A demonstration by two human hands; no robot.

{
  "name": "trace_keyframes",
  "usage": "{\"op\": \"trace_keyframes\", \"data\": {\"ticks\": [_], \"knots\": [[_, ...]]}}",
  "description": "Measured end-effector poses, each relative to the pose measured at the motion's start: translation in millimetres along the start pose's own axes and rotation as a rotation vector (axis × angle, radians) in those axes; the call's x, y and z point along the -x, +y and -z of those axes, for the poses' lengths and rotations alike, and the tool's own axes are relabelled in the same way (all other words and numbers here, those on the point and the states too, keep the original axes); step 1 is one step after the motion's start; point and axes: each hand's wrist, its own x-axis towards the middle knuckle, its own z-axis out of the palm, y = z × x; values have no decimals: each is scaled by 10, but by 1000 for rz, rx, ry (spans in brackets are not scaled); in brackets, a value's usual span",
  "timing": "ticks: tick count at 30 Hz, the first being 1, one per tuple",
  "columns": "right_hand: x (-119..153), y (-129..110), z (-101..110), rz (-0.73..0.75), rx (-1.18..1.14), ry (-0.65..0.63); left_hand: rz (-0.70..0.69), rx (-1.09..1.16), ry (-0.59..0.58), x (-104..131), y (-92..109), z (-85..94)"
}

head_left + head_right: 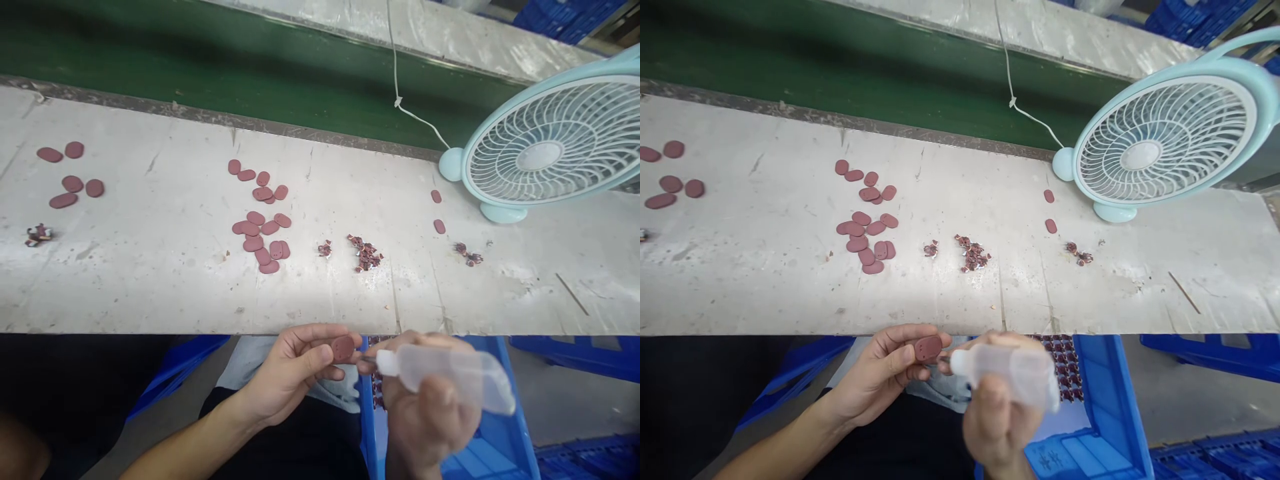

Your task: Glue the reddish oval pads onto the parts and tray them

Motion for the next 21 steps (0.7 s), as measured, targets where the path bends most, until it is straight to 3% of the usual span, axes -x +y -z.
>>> {"op": "trace_keyframes", "data": {"ticks": [3,8,10,12,14,15,18,21], "knots": [[-390,-29,141,-165,-370,15,-11,-18,-4,9,22,-6],[-1126,297,781,-711,-1358,-179,-14,-25,29,43,68,19],[-1263,396,919,-757,-1484,-250,-29,-12,54,51,88,49],[-1244,405,902,-714,-1491,-274,-43,-3,83,53,111,79],[-1103,343,747,-604,-1360,-243,-54,0,105,53,137,103],[-1013,299,632,-518,-1185,-213,-59,-2,111,54,151,111],[-797,181,230,-223,-250,-158,-72,-14,125,63,196,119],[-792,146,-165,100,713,-298,-83,-21,128,83,231,112]]}}
